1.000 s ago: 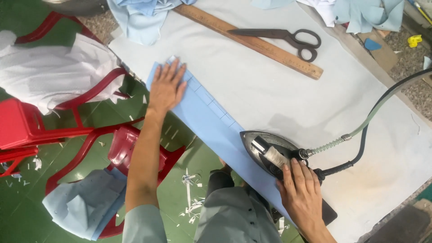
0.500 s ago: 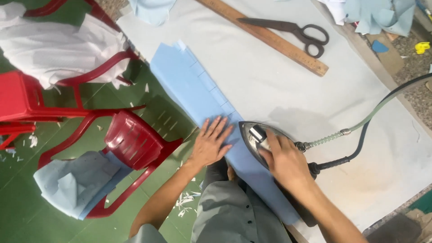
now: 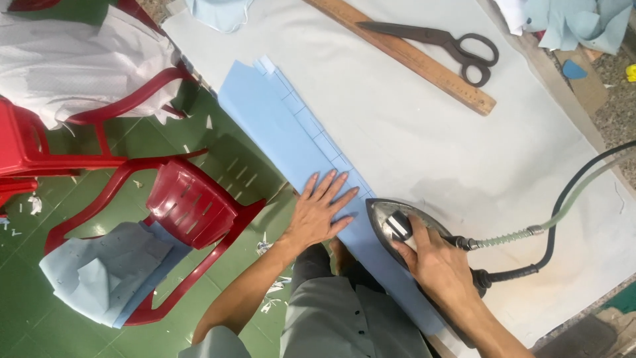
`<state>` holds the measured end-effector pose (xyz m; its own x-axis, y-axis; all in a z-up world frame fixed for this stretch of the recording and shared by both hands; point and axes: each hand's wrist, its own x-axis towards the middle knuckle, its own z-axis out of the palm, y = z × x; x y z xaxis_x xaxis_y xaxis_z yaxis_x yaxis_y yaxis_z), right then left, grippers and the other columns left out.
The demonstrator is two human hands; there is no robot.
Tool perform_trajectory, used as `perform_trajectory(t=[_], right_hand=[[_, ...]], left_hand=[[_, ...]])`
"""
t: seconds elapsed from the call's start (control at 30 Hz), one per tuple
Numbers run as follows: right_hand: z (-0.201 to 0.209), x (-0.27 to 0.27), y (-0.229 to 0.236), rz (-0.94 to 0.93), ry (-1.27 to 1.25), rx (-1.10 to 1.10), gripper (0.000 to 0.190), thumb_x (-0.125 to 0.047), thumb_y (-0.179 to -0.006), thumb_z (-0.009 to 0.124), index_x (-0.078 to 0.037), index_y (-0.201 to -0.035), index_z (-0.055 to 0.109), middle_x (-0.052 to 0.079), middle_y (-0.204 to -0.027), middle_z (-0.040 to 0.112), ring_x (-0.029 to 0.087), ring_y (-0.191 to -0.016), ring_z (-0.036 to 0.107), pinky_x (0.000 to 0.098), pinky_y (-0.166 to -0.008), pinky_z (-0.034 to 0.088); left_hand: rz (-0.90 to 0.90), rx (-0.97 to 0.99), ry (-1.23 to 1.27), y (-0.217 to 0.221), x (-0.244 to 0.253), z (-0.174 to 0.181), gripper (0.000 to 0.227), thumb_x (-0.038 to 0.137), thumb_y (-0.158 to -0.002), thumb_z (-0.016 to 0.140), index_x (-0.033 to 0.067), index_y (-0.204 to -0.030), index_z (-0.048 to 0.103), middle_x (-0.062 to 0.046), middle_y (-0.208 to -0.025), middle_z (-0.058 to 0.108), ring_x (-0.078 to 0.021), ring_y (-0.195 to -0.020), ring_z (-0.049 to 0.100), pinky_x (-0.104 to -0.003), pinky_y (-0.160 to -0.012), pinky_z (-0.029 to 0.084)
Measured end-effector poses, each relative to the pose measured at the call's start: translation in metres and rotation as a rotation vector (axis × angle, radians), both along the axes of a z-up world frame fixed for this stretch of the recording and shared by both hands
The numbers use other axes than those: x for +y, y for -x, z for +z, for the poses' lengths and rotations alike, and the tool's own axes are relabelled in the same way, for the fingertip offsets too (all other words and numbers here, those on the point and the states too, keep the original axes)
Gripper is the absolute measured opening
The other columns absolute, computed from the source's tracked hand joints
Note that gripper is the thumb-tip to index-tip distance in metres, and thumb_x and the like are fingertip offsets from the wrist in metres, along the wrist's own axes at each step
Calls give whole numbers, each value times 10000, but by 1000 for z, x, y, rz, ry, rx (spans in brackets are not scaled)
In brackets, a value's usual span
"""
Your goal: The person irons a light blue piece of fabric on a white table, smoothing it with their hands and using an iron. They then use a wooden ruler and a blue marker to draw a grid pattern on the fabric.
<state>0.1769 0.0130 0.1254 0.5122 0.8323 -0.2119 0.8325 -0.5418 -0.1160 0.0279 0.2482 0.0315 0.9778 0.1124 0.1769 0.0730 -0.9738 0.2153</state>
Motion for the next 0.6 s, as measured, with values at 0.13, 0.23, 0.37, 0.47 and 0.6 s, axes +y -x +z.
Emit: perform_trajectory(t=[0.13, 0.23, 0.37, 0.47, 0.6], right_hand=[[5, 25, 2, 4, 16, -73, 629, -597, -956, 509, -96, -1335, 536, 97, -758, 691, 257, -501, 676, 393, -321, 494], [6, 52, 0, 33, 15, -161, 529, -556, -992, 529, -98, -1254, 569, 56, -678, 656, 214, -476, 650, 340, -319, 451], [4, 81, -5, 36, 4, -127, 531, -538, -1014, 519, -54, -1231, 537, 101, -704, 649, 231, -455, 640, 357, -284, 458], [6, 90, -6, 41, -14, -149, 533, -538, -1019, 528, -49, -1230, 528, 97, -670, 622, 227, -432, 614, 348, -283, 445], [7, 90, -4, 3, -15, -127, 527, -532, -1020, 516, -62, -1259, 534, 95, -669, 608, 252, -453, 621, 371, -289, 444]], left_hand=[[-27, -4, 41, -1, 16, -9, 558, 543, -1066, 445, 257, -1544, 490, -95, -1654, 284, -289, -1547, 217, -492, -1276, 131], [-72, -32, 101, -10, 47, -13, 570, 516, -1090, 370, 234, -1586, 391, -74, -1678, 202, -239, -1564, 123, -468, -1289, 47], [19, -53, -35, -26, 120, -10, 576, 541, -1156, 242, 288, -1638, 56, 11, -1713, -22, -162, -1585, -37, -461, -1332, 4], [125, 57, -42, -32, 170, 0, 572, 524, -1135, 223, 261, -1638, 154, -12, -1702, 23, -184, -1573, -10, -469, -1319, 19], [446, 85, -114, -32, 171, 2, 671, 514, -1106, 157, 87, -1610, 274, -163, -1670, 171, -328, -1560, 144, -506, -1307, 110]])
